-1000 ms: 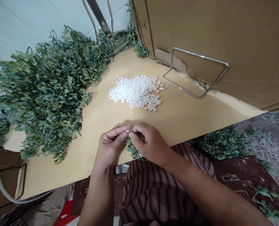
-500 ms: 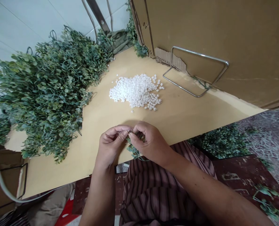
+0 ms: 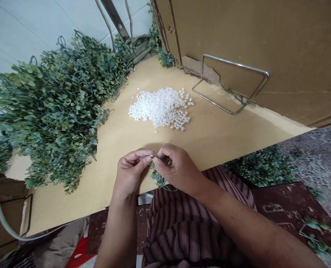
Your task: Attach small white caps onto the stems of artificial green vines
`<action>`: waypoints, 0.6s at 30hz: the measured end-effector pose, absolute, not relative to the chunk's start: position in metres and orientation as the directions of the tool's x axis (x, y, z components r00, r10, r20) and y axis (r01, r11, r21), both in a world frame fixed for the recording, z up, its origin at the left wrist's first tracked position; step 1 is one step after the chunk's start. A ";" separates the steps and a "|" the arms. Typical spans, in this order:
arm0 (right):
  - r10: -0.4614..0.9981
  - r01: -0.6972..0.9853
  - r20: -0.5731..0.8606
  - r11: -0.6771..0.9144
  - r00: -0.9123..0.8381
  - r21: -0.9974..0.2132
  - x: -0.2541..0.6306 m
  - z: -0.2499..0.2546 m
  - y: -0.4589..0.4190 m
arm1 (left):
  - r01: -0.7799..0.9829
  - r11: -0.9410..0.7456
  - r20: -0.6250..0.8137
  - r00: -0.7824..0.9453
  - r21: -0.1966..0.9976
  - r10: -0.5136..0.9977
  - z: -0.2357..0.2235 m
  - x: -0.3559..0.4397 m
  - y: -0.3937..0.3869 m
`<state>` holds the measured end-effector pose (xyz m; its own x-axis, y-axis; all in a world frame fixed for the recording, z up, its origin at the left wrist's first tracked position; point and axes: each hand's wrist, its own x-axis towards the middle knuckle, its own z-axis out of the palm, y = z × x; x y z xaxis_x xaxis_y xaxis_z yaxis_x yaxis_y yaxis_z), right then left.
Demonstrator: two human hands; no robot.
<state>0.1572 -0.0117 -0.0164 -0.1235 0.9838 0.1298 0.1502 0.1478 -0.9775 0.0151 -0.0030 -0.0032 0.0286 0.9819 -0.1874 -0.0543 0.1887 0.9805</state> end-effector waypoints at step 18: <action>0.985 0.125 0.078 0.098 -0.156 -0.987 0.163 -0.015 -0.011 | -0.003 0.230 -0.225 0.196 0.973 0.955 0.002 0.011 0.008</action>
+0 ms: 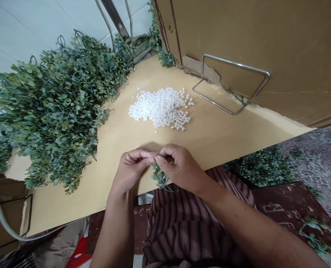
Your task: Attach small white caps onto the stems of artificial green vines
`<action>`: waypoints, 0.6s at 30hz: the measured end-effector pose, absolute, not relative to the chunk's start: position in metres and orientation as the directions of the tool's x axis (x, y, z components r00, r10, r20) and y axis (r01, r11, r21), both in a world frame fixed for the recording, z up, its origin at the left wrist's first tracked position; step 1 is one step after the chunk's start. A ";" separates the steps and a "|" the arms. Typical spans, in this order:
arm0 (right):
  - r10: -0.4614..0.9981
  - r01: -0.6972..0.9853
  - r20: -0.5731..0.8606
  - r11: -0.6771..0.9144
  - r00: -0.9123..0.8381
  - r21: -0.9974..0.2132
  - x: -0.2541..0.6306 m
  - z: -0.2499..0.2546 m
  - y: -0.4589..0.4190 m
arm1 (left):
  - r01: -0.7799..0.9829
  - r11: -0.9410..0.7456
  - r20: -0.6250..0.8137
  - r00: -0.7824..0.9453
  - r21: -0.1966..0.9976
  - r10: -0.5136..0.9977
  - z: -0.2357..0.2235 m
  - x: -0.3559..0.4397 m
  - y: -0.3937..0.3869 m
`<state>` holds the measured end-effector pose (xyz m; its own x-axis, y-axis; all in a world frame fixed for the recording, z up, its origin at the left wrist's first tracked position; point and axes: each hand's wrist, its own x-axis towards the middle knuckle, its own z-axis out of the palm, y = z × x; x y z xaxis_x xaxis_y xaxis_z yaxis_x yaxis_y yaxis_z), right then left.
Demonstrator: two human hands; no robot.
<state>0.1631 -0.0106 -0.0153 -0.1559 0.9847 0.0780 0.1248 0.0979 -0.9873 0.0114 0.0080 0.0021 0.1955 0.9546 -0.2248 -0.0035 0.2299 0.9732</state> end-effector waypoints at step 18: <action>0.994 -0.020 0.030 0.028 -0.108 -0.999 0.162 -0.023 -0.002 | 0.077 -0.007 0.003 0.043 0.997 0.999 0.000 -0.002 0.003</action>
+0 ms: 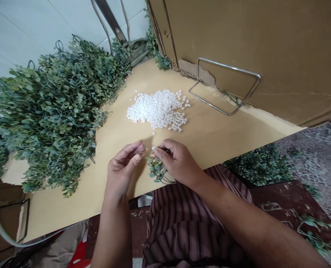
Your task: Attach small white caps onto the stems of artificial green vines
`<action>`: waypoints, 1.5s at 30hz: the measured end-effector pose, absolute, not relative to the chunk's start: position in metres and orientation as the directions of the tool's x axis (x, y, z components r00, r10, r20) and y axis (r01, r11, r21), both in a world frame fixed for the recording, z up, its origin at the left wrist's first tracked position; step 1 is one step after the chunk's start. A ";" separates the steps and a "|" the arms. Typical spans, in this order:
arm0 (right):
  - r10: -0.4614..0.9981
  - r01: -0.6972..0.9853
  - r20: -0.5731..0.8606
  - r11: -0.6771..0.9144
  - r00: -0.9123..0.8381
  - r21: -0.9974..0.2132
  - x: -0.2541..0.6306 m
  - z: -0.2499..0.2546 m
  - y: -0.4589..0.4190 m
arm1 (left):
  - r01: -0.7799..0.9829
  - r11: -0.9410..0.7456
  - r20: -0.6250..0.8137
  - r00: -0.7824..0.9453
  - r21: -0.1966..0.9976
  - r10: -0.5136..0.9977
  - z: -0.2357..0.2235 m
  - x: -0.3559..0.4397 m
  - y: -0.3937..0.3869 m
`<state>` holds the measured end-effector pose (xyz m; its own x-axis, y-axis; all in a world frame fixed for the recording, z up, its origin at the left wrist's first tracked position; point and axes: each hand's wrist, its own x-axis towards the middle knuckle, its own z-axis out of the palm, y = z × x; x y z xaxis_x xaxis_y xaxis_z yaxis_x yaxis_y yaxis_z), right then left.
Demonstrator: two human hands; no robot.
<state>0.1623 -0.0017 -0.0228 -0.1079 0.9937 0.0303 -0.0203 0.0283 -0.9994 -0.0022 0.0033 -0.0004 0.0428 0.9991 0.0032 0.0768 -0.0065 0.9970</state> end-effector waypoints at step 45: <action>0.927 0.336 0.376 0.360 -0.019 -0.871 0.159 -0.025 -0.010 | 0.748 -0.295 0.208 0.212 0.595 0.955 -0.009 0.023 0.070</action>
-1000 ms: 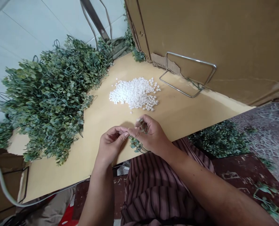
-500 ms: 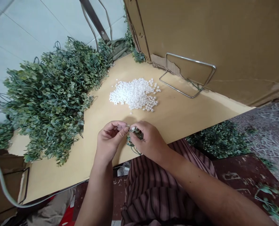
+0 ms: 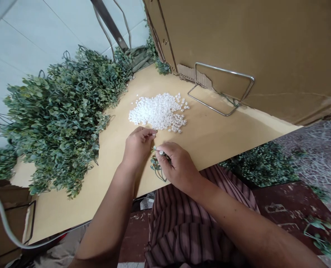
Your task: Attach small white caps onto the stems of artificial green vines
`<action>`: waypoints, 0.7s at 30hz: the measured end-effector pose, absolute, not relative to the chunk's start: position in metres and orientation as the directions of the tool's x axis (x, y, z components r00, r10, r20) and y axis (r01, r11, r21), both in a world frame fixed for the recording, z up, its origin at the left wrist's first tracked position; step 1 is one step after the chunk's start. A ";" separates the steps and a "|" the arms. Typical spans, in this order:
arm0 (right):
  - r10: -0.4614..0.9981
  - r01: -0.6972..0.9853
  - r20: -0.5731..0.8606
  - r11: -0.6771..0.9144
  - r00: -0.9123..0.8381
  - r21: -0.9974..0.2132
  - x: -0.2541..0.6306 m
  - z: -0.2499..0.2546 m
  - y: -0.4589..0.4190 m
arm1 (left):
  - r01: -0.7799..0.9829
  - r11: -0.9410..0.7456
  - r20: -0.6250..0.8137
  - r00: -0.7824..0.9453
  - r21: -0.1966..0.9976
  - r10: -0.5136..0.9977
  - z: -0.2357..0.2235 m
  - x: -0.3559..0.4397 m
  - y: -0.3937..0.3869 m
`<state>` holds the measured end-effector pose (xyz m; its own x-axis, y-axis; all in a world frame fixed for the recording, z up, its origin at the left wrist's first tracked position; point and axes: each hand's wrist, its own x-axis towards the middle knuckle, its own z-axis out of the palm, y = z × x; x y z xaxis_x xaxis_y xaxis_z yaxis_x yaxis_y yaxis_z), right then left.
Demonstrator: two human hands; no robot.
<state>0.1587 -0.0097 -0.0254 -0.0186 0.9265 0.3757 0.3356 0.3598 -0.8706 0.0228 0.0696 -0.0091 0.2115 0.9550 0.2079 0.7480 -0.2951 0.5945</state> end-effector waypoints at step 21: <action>0.959 0.233 0.277 0.282 -0.054 -0.931 0.161 -0.021 -0.011 | -0.241 0.301 -0.288 0.089 0.923 0.953 -0.004 0.022 0.014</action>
